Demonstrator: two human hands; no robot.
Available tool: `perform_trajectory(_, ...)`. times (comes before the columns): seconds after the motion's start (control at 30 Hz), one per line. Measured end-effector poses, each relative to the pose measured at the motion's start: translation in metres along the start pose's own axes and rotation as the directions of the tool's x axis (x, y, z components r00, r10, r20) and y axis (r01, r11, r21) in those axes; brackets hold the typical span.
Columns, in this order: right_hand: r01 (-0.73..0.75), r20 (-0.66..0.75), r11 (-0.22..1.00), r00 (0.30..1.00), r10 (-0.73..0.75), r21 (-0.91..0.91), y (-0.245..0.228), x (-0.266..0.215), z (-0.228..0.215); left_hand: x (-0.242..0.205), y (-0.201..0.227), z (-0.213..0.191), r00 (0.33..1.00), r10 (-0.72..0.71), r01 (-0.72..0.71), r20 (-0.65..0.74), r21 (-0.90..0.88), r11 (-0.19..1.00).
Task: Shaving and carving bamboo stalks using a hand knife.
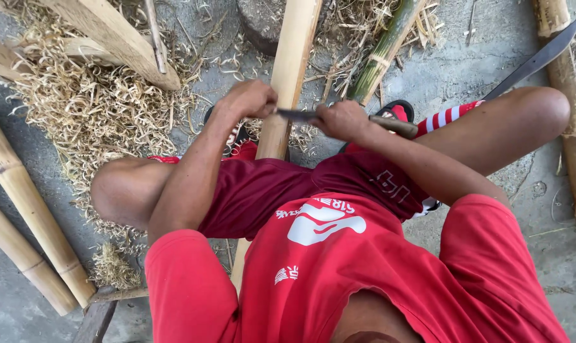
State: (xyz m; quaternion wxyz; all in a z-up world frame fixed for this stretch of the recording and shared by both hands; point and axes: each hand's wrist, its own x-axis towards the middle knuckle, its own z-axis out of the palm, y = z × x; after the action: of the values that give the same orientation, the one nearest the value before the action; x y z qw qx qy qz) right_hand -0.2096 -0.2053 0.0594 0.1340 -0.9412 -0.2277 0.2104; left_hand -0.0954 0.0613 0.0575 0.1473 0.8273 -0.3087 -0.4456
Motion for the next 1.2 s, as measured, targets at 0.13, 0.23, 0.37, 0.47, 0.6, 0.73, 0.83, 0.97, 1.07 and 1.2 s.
perform_trajectory(0.13,-0.143,-0.104,0.977,0.982,0.16,0.161,0.048,0.01,-0.023,0.029,0.001,-0.01,0.914,0.006,-0.019,-0.405,-0.028,0.999)
perform_trajectory(0.23,-0.211,-0.226,0.945,0.936,0.269,0.25,0.087,0.015,-0.039,0.063,-0.009,0.021,0.44,0.125,-0.164,-0.889,0.057,0.985)
perform_trajectory(0.37,-0.272,-0.217,0.849,0.89,0.401,0.453,0.104,0.023,-0.056,0.055,0.036,0.048,0.662,-0.076,-0.046,-0.745,-0.142,0.989)
perform_trajectory(0.47,-0.214,-0.184,0.702,0.876,0.445,0.68,0.1,0.03,-0.067,0.043,0.059,0.043,0.751,-0.213,0.019,-0.625,-0.301,0.953)
perform_trajectory(0.6,-0.115,-0.06,0.329,0.877,0.476,0.937,0.099,0.038,-0.073,0.055,0.034,0.048,0.831,-0.395,0.115,-0.392,-0.573,0.811)
perform_trajectory(0.73,-0.141,0.22,-0.227,0.901,0.373,0.964,0.106,0.035,-0.069,0.065,0.01,0.051,0.889,-0.297,-0.082,-0.348,-0.76,0.645)
perform_trajectory(0.83,-0.243,0.294,-0.181,0.881,0.37,0.953,0.108,0.04,-0.054,0.083,-0.021,0.086,0.86,-0.128,-0.323,-0.494,-0.72,0.614)
perform_trajectory(0.97,-0.342,0.269,0.111,0.87,0.414,0.933,0.093,0.05,-0.056,0.089,-0.029,0.076,0.868,-0.117,-0.332,-0.482,-0.741,0.584)
perform_trajectory(1.07,-0.372,0.172,0.455,0.89,0.422,0.809,0.091,0.054,-0.046,0.096,-0.033,0.069,0.905,-0.116,-0.27,-0.409,-0.764,0.586)
perform_trajectory(1.2,-0.276,-0.035,0.779,0.934,0.356,0.563,0.083,0.059,-0.06,0.106,-0.036,0.037,0.786,-0.031,-0.309,-0.618,-0.435,0.846)
